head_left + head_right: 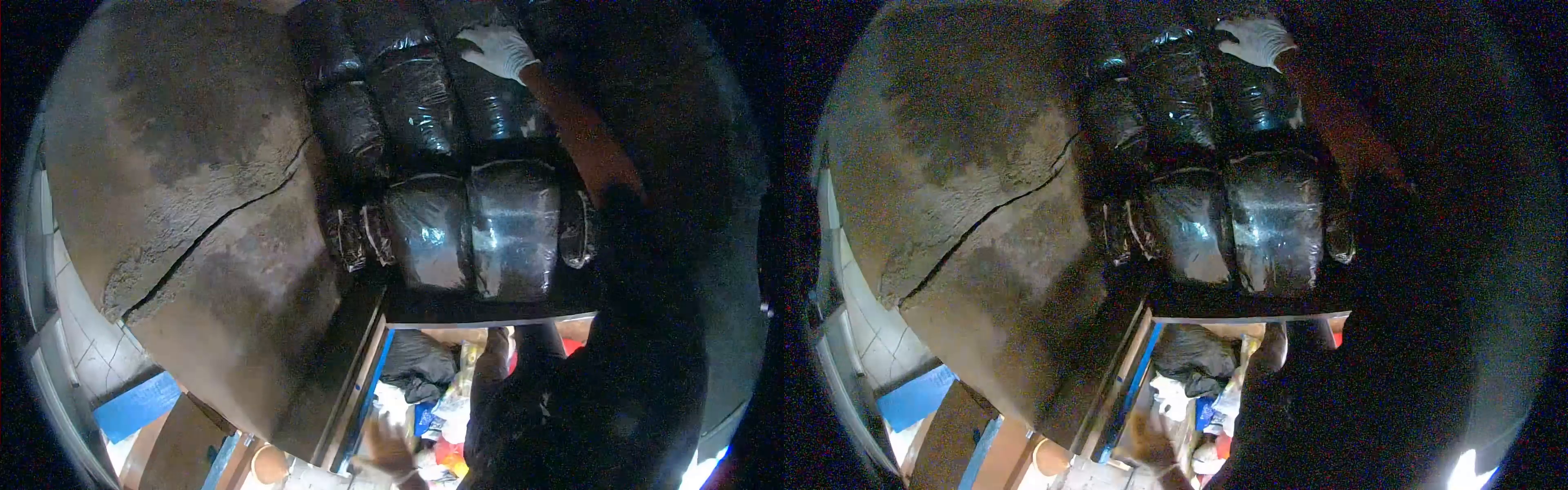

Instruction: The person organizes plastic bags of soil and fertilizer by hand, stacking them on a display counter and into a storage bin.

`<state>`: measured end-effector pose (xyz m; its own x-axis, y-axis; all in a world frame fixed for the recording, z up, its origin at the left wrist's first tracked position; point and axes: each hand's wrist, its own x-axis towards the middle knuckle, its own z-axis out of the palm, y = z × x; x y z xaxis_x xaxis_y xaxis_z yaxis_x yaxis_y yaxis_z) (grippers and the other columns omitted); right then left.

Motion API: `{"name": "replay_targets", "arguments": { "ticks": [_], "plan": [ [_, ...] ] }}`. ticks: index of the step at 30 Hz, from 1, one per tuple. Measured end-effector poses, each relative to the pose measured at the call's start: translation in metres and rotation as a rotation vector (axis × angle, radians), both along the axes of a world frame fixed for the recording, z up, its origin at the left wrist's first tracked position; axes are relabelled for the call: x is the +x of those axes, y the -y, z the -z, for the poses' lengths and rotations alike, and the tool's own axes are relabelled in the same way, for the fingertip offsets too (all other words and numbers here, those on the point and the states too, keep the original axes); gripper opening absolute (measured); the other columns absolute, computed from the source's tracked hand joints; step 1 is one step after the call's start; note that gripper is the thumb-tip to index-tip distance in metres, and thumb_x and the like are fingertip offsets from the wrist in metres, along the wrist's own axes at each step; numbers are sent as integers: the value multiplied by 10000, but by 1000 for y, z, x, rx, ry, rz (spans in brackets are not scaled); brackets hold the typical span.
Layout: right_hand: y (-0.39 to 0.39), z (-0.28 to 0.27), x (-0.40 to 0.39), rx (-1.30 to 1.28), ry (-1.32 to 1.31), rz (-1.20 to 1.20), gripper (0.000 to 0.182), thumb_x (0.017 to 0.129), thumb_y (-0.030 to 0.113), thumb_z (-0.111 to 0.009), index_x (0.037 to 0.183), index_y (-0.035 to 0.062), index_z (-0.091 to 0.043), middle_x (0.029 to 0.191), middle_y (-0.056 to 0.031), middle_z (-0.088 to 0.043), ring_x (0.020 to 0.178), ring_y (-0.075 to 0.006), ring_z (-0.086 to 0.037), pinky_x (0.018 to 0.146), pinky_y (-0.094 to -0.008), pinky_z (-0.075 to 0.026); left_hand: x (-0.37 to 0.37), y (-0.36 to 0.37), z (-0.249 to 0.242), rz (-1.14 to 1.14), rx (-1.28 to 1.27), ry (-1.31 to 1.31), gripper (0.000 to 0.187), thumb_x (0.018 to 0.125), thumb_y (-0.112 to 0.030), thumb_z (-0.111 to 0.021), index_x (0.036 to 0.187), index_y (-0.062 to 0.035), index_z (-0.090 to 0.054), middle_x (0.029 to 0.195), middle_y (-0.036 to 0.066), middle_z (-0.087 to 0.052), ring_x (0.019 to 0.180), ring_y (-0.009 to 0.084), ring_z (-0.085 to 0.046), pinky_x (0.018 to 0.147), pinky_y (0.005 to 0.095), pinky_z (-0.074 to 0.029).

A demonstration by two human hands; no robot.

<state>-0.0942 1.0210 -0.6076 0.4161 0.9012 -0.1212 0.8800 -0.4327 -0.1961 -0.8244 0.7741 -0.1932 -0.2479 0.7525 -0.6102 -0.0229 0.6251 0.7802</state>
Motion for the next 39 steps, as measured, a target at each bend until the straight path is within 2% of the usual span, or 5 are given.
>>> {"name": "replay_targets", "arguments": {
  "ticks": [4, 8, 9, 18, 39],
  "plan": [
    [2, -58, -16, -86, -83, 53, 594, 1002, 492, -576, 1506, 183, -521, 1389, -194, -650, 1233, -382, -655, 1085, -514, -486, 19, 41, 60, 1024, -134, -543, 292, 1008, -242, -667, 1170, 1, -678, 1132, 107, -716, 1029, 233, -669, 953, 361, -532],
    [7, -41, -16, 11, -33, 56, 631, 1005, 510, -572, 1503, 127, -504, 1361, -204, -663, 1268, -389, -629, 1077, -515, -483, 167, -40, 91, 981, 11, -313, 202, 1036, -147, -616, 1170, -2, -662, 895, 144, -694, 797, 275, -647, 762, 444, -493],
    [8, -41, -14, -63, -90, 54, 634, 1015, 511, -562, 1512, 123, -495, 1412, -199, -632, 1303, -392, -602, 1092, -514, -473, 223, -84, 124, 1272, 547, -383, 195, 1045, -154, -610, 1172, -15, -663, 934, 135, -692, 801, 280, -631, 762, 441, -480],
    [7, -9, 3, 73, -55, -20, 423, 1048, 385, -447, 1281, 109, -666, 1177, -167, -743, 1139, -395, -692, 1093, -570, -457, 608, -321, 341, 1284, 1095, -491, 470, 1055, -366, -493, 1244, 22, -680, 1258, 299, -670, 1200, 482, -614, 1053, 522, -474],
    [-3, 8, -5, 169, 69, 85, 362, 1024, 334, -501, 1071, 58, -732, 1043, -158, -768, 972, -364, -741, 855, -515, -577, 627, -354, 448, 1292, 1292, -1035, 398, 1041, -375, -495, 1000, -76, -755, 985, 155, -746, 915, 375, -720, 784, 546, -513]
  ]
}}
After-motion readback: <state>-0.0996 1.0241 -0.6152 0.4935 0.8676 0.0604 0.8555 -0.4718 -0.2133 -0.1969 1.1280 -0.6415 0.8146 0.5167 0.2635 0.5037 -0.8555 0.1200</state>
